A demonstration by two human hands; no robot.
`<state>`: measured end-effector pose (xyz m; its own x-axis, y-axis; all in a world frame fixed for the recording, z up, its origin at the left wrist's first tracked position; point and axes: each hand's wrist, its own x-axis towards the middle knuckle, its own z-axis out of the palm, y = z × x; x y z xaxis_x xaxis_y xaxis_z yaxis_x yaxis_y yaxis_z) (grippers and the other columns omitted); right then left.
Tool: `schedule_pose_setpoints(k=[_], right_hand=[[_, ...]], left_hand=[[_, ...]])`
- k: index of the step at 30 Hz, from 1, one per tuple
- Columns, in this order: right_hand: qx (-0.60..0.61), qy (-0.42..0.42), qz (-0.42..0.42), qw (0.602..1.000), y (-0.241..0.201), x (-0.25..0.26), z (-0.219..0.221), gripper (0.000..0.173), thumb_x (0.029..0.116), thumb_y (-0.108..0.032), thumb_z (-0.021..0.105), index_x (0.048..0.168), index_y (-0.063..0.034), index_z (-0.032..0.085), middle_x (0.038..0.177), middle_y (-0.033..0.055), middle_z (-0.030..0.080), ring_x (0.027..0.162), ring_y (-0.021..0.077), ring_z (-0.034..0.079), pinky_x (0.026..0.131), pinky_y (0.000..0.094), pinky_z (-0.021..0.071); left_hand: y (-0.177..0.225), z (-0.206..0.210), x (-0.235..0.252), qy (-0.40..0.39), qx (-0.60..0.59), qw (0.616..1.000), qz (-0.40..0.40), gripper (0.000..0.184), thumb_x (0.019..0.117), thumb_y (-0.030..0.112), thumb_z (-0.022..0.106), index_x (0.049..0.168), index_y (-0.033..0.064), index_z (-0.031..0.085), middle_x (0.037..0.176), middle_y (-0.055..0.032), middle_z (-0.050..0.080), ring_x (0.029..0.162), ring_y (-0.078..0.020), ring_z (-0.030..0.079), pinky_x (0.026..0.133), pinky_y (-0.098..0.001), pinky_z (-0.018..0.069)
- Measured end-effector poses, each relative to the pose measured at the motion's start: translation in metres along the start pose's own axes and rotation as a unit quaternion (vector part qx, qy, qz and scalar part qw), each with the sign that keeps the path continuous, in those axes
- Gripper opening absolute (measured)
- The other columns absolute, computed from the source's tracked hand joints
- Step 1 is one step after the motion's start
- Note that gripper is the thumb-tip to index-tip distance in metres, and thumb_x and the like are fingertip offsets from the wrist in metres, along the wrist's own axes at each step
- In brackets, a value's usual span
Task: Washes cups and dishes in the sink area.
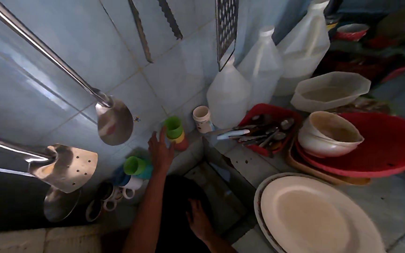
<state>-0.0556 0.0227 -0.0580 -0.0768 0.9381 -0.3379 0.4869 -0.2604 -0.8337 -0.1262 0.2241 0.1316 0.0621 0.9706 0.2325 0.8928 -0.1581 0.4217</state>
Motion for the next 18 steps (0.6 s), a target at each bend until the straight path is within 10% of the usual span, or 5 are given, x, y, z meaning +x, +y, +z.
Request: schedule_pose_setpoints(k=[5, 13, 18], right_hand=[[0.002, -0.007, 0.005, 1.000, 0.001, 0.000, -0.001, 0.053, 0.1044, -0.026, 0.056, 0.153, -0.0101, 0.044, 0.152, 0.0196, 0.048, 0.134, 0.0326, 0.055, 0.110, 0.0448, 0.0489], [-0.014, -0.030, 0.000, 0.999, 0.001, 0.003, 0.001, 0.049, 0.1067, -0.028, 0.051, 0.151, -0.0072, 0.047, 0.150, 0.0199, 0.050, 0.136, 0.0318, 0.054, 0.113, 0.0432, 0.0457], [0.021, -0.034, 0.021, 0.999, 0.005, 0.003, 0.002, 0.051, 0.1038, -0.025, 0.058, 0.149, -0.0041, 0.048, 0.151, 0.0230, 0.048, 0.136, 0.0346, 0.053, 0.113, 0.0448, 0.0458]], left_hand=[[0.010, 0.026, 0.023, 0.054, -0.009, 0.998, 0.010, 0.037, 0.0998, 0.030, 0.068, 0.129, 0.0061, 0.067, 0.138, -0.0234, 0.059, 0.133, -0.0426, 0.052, 0.109, -0.0576, 0.0433], [0.001, -0.037, -0.021, 0.279, -0.116, 0.946, 0.115, 0.034, 0.0939, 0.023, 0.074, 0.110, -0.0062, 0.069, 0.131, -0.0306, 0.060, 0.124, -0.0411, 0.058, 0.103, -0.0479, 0.0498], [-0.053, -0.039, -0.126, 0.142, -0.152, 0.978, -0.001, 0.036, 0.0959, 0.011, 0.068, 0.120, -0.0154, 0.065, 0.122, -0.0322, 0.066, 0.112, -0.0347, 0.067, 0.098, -0.0425, 0.0545]])
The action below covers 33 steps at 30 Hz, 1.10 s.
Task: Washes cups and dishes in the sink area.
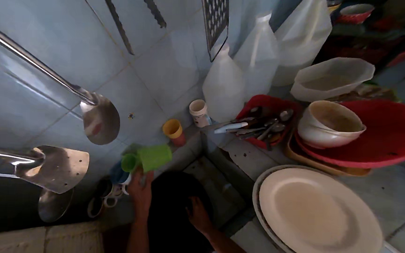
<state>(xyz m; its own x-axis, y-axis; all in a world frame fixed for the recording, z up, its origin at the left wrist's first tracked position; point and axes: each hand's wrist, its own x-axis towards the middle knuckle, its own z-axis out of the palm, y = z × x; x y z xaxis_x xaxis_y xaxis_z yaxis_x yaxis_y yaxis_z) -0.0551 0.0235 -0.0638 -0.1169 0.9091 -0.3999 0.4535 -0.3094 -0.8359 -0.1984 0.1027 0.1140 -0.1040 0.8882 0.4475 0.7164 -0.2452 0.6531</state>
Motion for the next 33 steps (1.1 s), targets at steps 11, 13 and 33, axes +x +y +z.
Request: schedule_pose_setpoints(k=[11, 13, 33], right_hand=[[-0.202, -0.116, -0.016, 0.972, -0.002, 0.008, 0.023, 0.090, 0.0866, -0.023, 0.081, 0.162, -0.0150, 0.032, 0.166, 0.0283, 0.021, 0.153, 0.0504, 0.017, 0.121, 0.0672, 0.0200], [-0.253, -0.131, 0.024, 0.958, -0.001, 0.013, 0.016, 0.075, 0.0922, -0.018, 0.073, 0.158, -0.0090, 0.039, 0.161, 0.0284, 0.034, 0.150, 0.0477, 0.028, 0.121, 0.0649, 0.0229], [-0.166, -0.160, 0.104, 0.967, 0.014, 0.025, 0.014, 0.095, 0.0886, -0.036, 0.078, 0.163, -0.0100, 0.024, 0.160, 0.0248, 0.036, 0.143, 0.0440, 0.043, 0.114, 0.0608, 0.0401]], left_hand=[[-0.134, 0.068, -0.168, -0.316, -0.201, 0.768, -0.519, 0.051, 0.1123, 0.038, 0.037, 0.137, -0.0034, 0.054, 0.113, -0.0209, 0.069, 0.093, -0.0278, 0.072, 0.080, -0.0440, 0.0615], [-0.144, 0.068, -0.160, -0.418, -0.174, 0.729, -0.514, 0.057, 0.1119, 0.045, 0.033, 0.143, 0.0010, 0.050, 0.116, -0.0182, 0.071, 0.097, -0.0276, 0.072, 0.085, -0.0449, 0.0593], [-0.207, 0.087, -0.126, -0.145, -0.227, 0.789, -0.552, 0.040, 0.1120, 0.022, 0.040, 0.142, -0.0028, 0.051, 0.135, -0.0219, 0.062, 0.117, -0.0294, 0.064, 0.097, -0.0442, 0.0524]])
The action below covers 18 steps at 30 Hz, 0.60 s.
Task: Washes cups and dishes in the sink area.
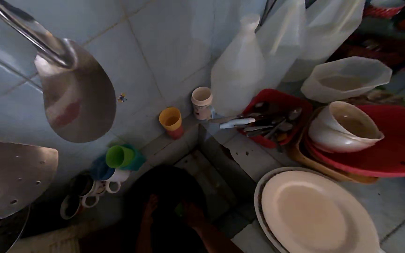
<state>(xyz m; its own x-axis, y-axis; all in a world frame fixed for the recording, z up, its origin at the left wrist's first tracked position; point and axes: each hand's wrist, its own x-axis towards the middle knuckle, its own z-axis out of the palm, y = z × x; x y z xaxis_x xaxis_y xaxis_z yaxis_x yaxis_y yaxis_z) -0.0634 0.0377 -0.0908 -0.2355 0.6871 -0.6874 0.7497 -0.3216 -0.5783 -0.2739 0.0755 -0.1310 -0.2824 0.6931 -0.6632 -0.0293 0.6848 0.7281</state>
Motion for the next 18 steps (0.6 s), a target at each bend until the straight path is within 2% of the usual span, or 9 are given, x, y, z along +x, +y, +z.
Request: schedule_pose_setpoints(k=[2, 4, 7, 9, 10, 12, 14, 16, 18], right_hand=[[-0.003, -0.006, 0.009, 1.000, 0.000, 0.000, 0.000, 0.095, 0.0898, -0.038, 0.077, 0.163, -0.0105, 0.024, 0.157, 0.0261, 0.041, 0.140, 0.0448, 0.046, 0.112, 0.0615, 0.0413], [-0.010, -0.017, 0.024, 1.000, -0.004, -0.001, -0.003, 0.091, 0.0894, -0.036, 0.077, 0.162, -0.0098, 0.027, 0.151, 0.0270, 0.048, 0.134, 0.0453, 0.052, 0.108, 0.0618, 0.0454], [0.017, -0.020, 0.023, 0.999, -0.003, 0.000, -0.006, 0.087, 0.0892, -0.028, 0.078, 0.160, -0.0088, 0.031, 0.144, 0.0274, 0.054, 0.129, 0.0445, 0.057, 0.104, 0.0608, 0.0492], [0.063, -0.006, -0.002, 0.998, -0.001, 0.002, -0.007, 0.089, 0.0883, -0.025, 0.079, 0.160, -0.0066, 0.029, 0.143, 0.0273, 0.055, 0.129, 0.0431, 0.058, 0.106, 0.0588, 0.0486], [0.083, 0.014, -0.025, 0.996, 0.000, 0.002, -0.007, 0.089, 0.0876, -0.021, 0.080, 0.159, -0.0057, 0.029, 0.145, 0.0267, 0.053, 0.130, 0.0420, 0.057, 0.108, 0.0571, 0.0479], [0.093, 0.075, -0.107, 0.987, 0.000, 0.002, -0.008, 0.081, 0.0857, -0.013, 0.080, 0.155, -0.0057, 0.038, 0.147, 0.0232, 0.053, 0.132, 0.0377, 0.056, 0.111, 0.0522, 0.0476], [0.057, 0.099, -0.192, 0.975, -0.008, -0.004, -0.012, 0.076, 0.0862, -0.005, 0.076, 0.155, -0.0078, 0.042, 0.150, 0.0224, 0.049, 0.138, 0.0368, 0.050, 0.115, 0.0495, 0.0434], [0.041, 0.132, -0.260, 0.956, -0.015, -0.016, -0.015, 0.076, 0.0842, -0.001, 0.076, 0.153, -0.0078, 0.046, 0.150, 0.0223, 0.049, 0.141, 0.0367, 0.047, 0.118, 0.0470, 0.0404], [0.055, 0.164, -0.289, 0.941, -0.016, -0.027, -0.014, 0.073, 0.0847, -0.002, 0.076, 0.152, -0.0084, 0.047, 0.151, 0.0207, 0.050, 0.141, 0.0343, 0.048, 0.118, 0.0447, 0.0411]], left_hand=[[-0.010, 0.008, 0.009, 0.051, -0.019, 0.998, 0.019, 0.040, 0.1113, 0.019, 0.042, 0.144, -0.0033, 0.048, 0.139, -0.0235, 0.058, 0.120, -0.0302, 0.061, 0.099, -0.0441, 0.0505], [-0.024, 0.035, 0.008, 0.071, 0.023, 0.996, 0.045, 0.035, 0.1062, 0.014, 0.054, 0.135, -0.0058, 0.056, 0.126, -0.0241, 0.063, 0.107, -0.0307, 0.063, 0.091, -0.0451, 0.0539], [-0.022, 0.067, -0.016, -0.033, 0.038, 0.998, 0.035, 0.036, 0.1033, 0.015, 0.061, 0.133, -0.0051, 0.058, 0.126, -0.0225, 0.064, 0.111, -0.0299, 0.063, 0.096, -0.0464, 0.0543], [-0.011, 0.060, -0.030, -0.109, 0.085, 0.989, 0.049, 0.034, 0.1047, 0.019, 0.059, 0.129, -0.0042, 0.063, 0.126, -0.0194, 0.067, 0.115, -0.0262, 0.065, 0.101, -0.0437, 0.0528], [-0.001, 0.051, -0.040, -0.136, 0.129, 0.979, 0.075, 0.032, 0.1056, 0.021, 0.057, 0.124, -0.0035, 0.066, 0.121, -0.0173, 0.070, 0.110, -0.0235, 0.067, 0.100, -0.0414, 0.0538], [0.021, 0.035, -0.062, -0.168, 0.273, 0.937, 0.138, 0.031, 0.1049, 0.023, 0.058, 0.126, 0.0013, 0.067, 0.121, -0.0136, 0.071, 0.112, -0.0207, 0.068, 0.102, -0.0399, 0.0536], [0.030, 0.027, -0.083, -0.154, 0.439, 0.859, 0.213, 0.038, 0.1017, 0.029, 0.063, 0.131, 0.0049, 0.067, 0.127, -0.0138, 0.069, 0.121, -0.0248, 0.064, 0.110, -0.0453, 0.0480], [0.030, 0.027, -0.099, -0.144, 0.503, 0.802, 0.287, 0.034, 0.1027, 0.029, 0.060, 0.121, 0.0036, 0.073, 0.125, -0.0172, 0.069, 0.125, -0.0328, 0.061, 0.114, -0.0528, 0.0402], [0.035, 0.029, -0.112, -0.144, 0.530, 0.761, 0.344, 0.030, 0.1029, 0.027, 0.058, 0.110, 0.0043, 0.077, 0.116, -0.0153, 0.073, 0.119, -0.0329, 0.064, 0.113, -0.0547, 0.0400]])
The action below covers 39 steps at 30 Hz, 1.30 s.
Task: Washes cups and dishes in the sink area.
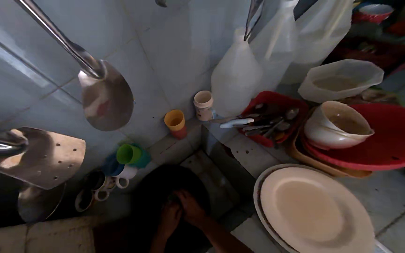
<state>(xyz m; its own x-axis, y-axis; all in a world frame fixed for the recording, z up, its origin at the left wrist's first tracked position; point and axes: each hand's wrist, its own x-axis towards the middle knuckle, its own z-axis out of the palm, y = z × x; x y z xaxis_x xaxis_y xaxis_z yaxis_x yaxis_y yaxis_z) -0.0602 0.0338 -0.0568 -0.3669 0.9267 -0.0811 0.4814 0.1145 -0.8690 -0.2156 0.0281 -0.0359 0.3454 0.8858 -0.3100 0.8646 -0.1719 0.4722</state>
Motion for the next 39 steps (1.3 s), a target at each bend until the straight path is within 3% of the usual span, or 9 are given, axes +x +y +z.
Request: schedule_pose_setpoints(k=[4, 10, 17, 20, 22, 26, 31, 36, 39], right_hand=[[0.044, 0.035, -0.023, 0.998, -0.025, -0.026, -0.016, 0.074, 0.0851, 0.000, 0.075, 0.153, -0.0044, 0.046, 0.155, 0.0191, 0.047, 0.143, 0.0320, 0.047, 0.119, 0.0434, 0.0409], [0.002, 0.141, 0.007, 0.990, -0.034, -0.073, -0.043, 0.071, 0.0925, -0.019, 0.072, 0.156, -0.0108, 0.042, 0.162, 0.0196, 0.036, 0.139, 0.0355, 0.052, 0.106, 0.0473, 0.0520], [-0.111, -0.078, 0.093, 0.986, -0.008, -0.115, -0.059, 0.044, 0.1026, -0.020, 0.059, 0.145, -0.0079, 0.055, 0.159, 0.0181, 0.040, 0.139, 0.0375, 0.049, 0.109, 0.0527, 0.0471], [-0.146, -0.118, 0.056, 0.981, -0.003, -0.118, -0.054, 0.039, 0.1054, -0.021, 0.052, 0.141, -0.0052, 0.058, 0.154, 0.0186, 0.046, 0.139, 0.0359, 0.050, 0.112, 0.0515, 0.0447], [-0.147, -0.133, 0.043, 0.979, 0.002, -0.115, -0.064, 0.039, 0.1064, -0.022, 0.051, 0.140, -0.0030, 0.059, 0.152, 0.0197, 0.048, 0.139, 0.0366, 0.049, 0.113, 0.0519, 0.0430], [-0.118, -0.149, 0.004, 0.982, 0.008, -0.119, -0.063, 0.038, 0.1057, -0.022, 0.051, 0.135, 0.0000, 0.061, 0.147, 0.0230, 0.052, 0.137, 0.0383, 0.051, 0.112, 0.0515, 0.0441], [-0.132, -0.183, -0.015, 0.974, 0.004, -0.119, -0.068, 0.039, 0.1059, -0.019, 0.049, 0.137, 0.0016, 0.059, 0.145, 0.0247, 0.053, 0.136, 0.0397, 0.052, 0.111, 0.0535, 0.0444], [-0.134, -0.197, -0.012, 0.971, 0.000, -0.117, -0.070, 0.038, 0.1054, -0.018, 0.050, 0.137, 0.0008, 0.059, 0.146, 0.0231, 0.053, 0.137, 0.0381, 0.051, 0.114, 0.0522, 0.0420], [-0.142, -0.216, 0.008, 0.966, -0.003, -0.117, -0.073, 0.040, 0.1067, -0.021, 0.048, 0.141, -0.0012, 0.057, 0.148, 0.0243, 0.052, 0.136, 0.0402, 0.052, 0.111, 0.0554, 0.0437]], left_hand=[[0.043, -0.040, -0.019, -0.021, 0.081, 0.996, 0.010, 0.028, 0.1011, 0.025, 0.061, 0.107, 0.0042, 0.078, 0.107, -0.0150, 0.076, 0.112, -0.0334, 0.068, 0.115, -0.0549, 0.0366], [0.079, -0.068, -0.059, 0.243, 0.074, 0.967, 0.017, 0.022, 0.1007, 0.016, 0.063, 0.107, -0.0008, 0.077, 0.100, -0.0187, 0.076, 0.104, -0.0430, 0.069, 0.105, -0.0597, 0.0453], [0.071, -0.009, -0.035, 0.312, 0.146, 0.935, -0.082, 0.023, 0.1027, 0.015, 0.060, 0.114, 0.0052, 0.077, 0.110, -0.0218, 0.075, 0.105, -0.0433, 0.071, 0.088, -0.0596, 0.0565], [0.065, -0.003, -0.042, 0.188, 0.167, 0.950, -0.187, 0.034, 0.1055, 0.021, 0.053, 0.135, 0.0113, 0.066, 0.134, -0.0208, 0.065, 0.123, -0.0425, 0.062, 0.103, -0.0605, 0.0481], [0.071, -0.008, -0.041, 0.271, 0.112, 0.942, -0.166, 0.029, 0.1052, 0.020, 0.056, 0.125, 0.0064, 0.072, 0.124, -0.0220, 0.070, 0.118, -0.0424, 0.065, 0.102, -0.0606, 0.0496], [0.092, -0.021, -0.049, 0.471, -0.360, 0.780, -0.201, 0.034, 0.1069, 0.016, 0.054, 0.128, -0.0108, 0.058, 0.118, -0.0277, 0.064, 0.100, -0.0307, 0.068, 0.088, -0.0450, 0.0589], [0.109, -0.040, -0.053, 0.439, -0.742, 0.472, -0.184, 0.038, 0.1084, 0.026, 0.040, 0.140, 0.0046, 0.044, 0.128, -0.0177, 0.059, 0.110, -0.0302, 0.065, 0.089, -0.0475, 0.0584], [0.119, -0.058, -0.061, 0.441, -0.768, 0.435, -0.161, 0.035, 0.1097, 0.028, 0.035, 0.134, 0.0055, 0.047, 0.121, -0.0152, 0.061, 0.105, -0.0266, 0.066, 0.085, -0.0429, 0.0595], [0.120, -0.075, -0.056, 0.424, -0.744, 0.487, -0.171, 0.039, 0.1097, 0.031, 0.038, 0.138, 0.0059, 0.046, 0.126, -0.0164, 0.060, 0.109, -0.0287, 0.065, 0.087, -0.0464, 0.0583]])
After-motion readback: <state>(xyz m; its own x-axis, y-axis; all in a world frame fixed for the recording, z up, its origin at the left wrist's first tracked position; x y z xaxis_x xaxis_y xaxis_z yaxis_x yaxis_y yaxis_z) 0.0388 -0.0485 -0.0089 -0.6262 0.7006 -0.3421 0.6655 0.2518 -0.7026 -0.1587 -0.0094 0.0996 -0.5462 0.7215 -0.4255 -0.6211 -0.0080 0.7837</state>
